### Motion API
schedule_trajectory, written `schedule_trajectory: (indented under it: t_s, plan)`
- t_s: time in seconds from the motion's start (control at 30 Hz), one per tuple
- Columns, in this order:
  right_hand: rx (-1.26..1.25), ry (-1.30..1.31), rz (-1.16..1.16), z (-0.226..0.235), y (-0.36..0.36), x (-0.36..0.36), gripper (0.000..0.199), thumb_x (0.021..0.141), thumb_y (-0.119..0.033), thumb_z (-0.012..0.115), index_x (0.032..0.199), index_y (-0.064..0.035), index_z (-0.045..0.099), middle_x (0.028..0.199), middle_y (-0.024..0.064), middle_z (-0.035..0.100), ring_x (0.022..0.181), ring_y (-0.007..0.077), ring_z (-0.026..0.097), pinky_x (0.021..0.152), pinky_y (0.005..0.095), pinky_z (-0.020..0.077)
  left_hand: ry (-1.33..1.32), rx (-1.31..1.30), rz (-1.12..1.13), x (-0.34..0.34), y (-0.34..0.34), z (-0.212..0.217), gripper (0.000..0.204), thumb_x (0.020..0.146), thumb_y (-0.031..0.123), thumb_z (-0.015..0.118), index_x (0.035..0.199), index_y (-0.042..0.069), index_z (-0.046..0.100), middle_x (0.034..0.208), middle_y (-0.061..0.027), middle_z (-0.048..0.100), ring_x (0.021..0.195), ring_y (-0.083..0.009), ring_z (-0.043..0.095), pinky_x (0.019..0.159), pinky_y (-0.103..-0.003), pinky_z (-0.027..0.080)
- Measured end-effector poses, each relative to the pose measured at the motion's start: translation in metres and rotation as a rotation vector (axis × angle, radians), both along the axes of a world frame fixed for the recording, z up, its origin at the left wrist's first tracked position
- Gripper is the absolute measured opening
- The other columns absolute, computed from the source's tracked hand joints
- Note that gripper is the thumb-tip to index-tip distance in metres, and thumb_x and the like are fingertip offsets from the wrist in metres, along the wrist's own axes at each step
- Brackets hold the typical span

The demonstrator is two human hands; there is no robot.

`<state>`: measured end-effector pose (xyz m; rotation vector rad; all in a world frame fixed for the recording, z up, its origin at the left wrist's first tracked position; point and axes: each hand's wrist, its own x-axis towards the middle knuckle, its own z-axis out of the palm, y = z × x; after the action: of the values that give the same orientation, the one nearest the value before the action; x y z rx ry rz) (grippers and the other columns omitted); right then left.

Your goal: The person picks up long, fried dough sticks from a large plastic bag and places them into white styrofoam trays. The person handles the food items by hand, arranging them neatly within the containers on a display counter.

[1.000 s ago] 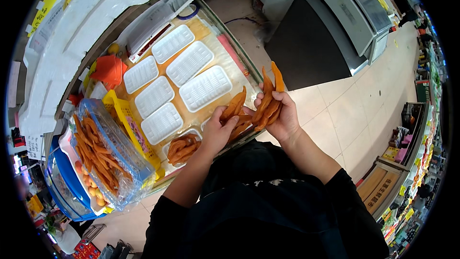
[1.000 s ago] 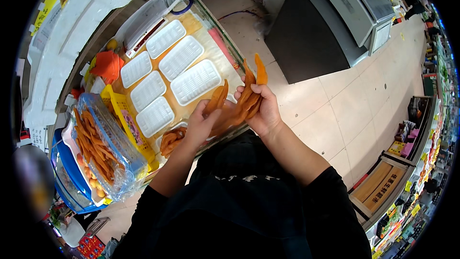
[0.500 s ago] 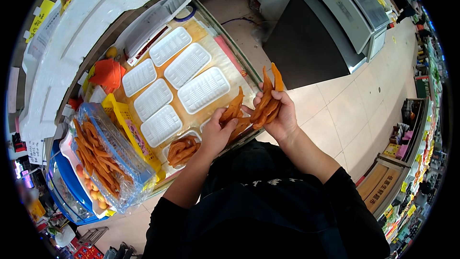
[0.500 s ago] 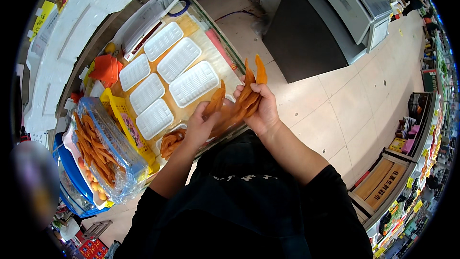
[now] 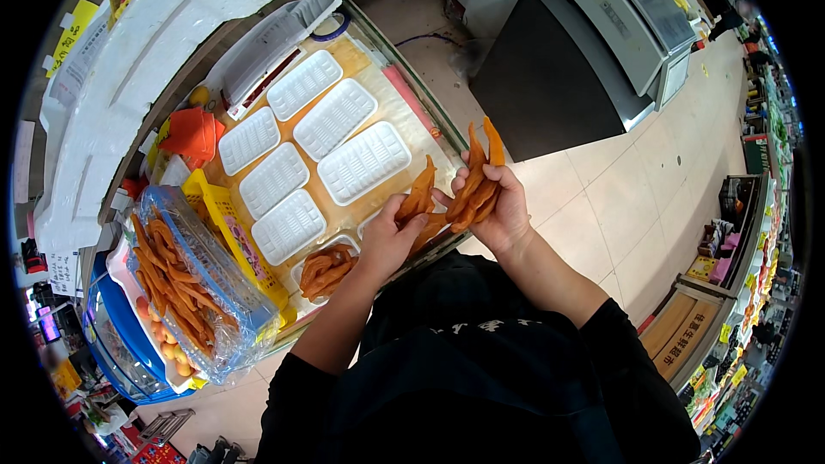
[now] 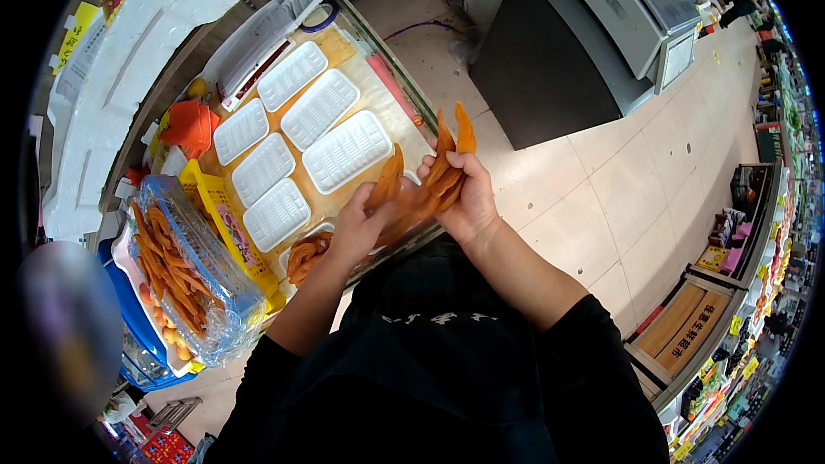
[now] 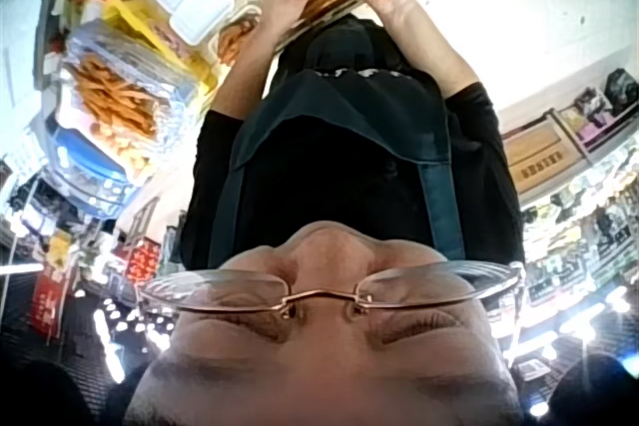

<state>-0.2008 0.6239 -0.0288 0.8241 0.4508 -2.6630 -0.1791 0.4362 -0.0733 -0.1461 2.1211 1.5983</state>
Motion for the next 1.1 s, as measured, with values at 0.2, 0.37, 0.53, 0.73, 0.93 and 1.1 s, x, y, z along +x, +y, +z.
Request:
schedule_trajectory:
  t_s: [0.2,0.37,0.53,0.73,0.93,1.1]
  plan:
    - [0.05,-0.018,0.005,-0.003,-0.001,0.0,0.033,0.082,-0.018,0.051,0.112,-0.0065,0.051,0.082,0.0075,0.059,0.077,0.0191,0.061,0.102,0.0525,0.0383,0.023,-0.001,-0.032,0.002,-0.003,-0.012,0.033,0.088,0.012,0.061,0.119,0.001,0.053,0.103,-0.005,0.064,0.088,-0.0095,0.059,0.078,-0.024,0.047]
    - [0.057,-0.033,0.009,-0.002,-0.002,0.001,0.032,0.082,-0.018,0.051,0.112,-0.0061,0.051,0.082,0.0076,0.059,0.077,0.0194,0.061,0.101,0.0529,0.0387,0.06,-0.018,-0.043,0.003,-0.004,-0.017,0.035,0.087,0.017,0.063,0.117,0.002,0.054,0.101,-0.0095,0.064,0.09,-0.0165,0.061,0.08,-0.028,0.047]
    - [0.034,-0.02,0.009,-0.006,-0.001,0.002,0.032,0.081,-0.017,0.052,0.112,-0.0063,0.051,0.082,0.0076,0.059,0.078,0.0197,0.061,0.101,0.0526,0.0389,0.124,0.0,-0.012,0.004,0.0,-0.014,0.035,0.084,0.026,0.066,0.109,0.003,0.057,0.094,-0.0178,0.066,0.089,-0.0304,0.065,0.078,-0.035,0.049]
    - [0.004,-0.012,0.01,-0.002,-0.003,0.003,0.033,0.081,-0.017,0.052,0.112,-0.0065,0.051,0.083,0.0077,0.059,0.078,0.0201,0.061,0.102,0.052,0.0388,0.136,0.02,-0.017,0.005,0.0,-0.011,0.034,0.085,0.026,0.065,0.108,0.003,0.057,0.094,-0.0184,0.066,0.088,-0.031,0.064,0.077,-0.035,0.048]
    - [-0.014,-0.003,0.007,-0.008,-0.002,0.005,0.033,0.081,-0.016,0.052,0.112,-0.006,0.051,0.084,0.008,0.059,0.08,0.0206,0.061,0.102,0.052,0.039,0.129,-0.017,-0.05,0.005,0.002,-0.004,0.032,0.085,0.025,0.064,0.106,0.001,0.056,0.09,-0.0188,0.064,0.083,-0.0303,0.062,0.076,-0.035,0.047]
    - [-0.002,0.0,-0.004,0.001,-0.002,0.001,0.033,0.082,-0.017,0.051,0.112,-0.0056,0.051,0.084,0.0084,0.059,0.08,0.0207,0.061,0.101,0.0516,0.0395,0.084,0.141,0.017,0.01,0.007,-0.02,0.03,0.086,0.023,0.064,0.105,0.0,0.057,0.093,-0.0135,0.065,0.085,-0.0196,0.061,0.077,-0.03,0.046]
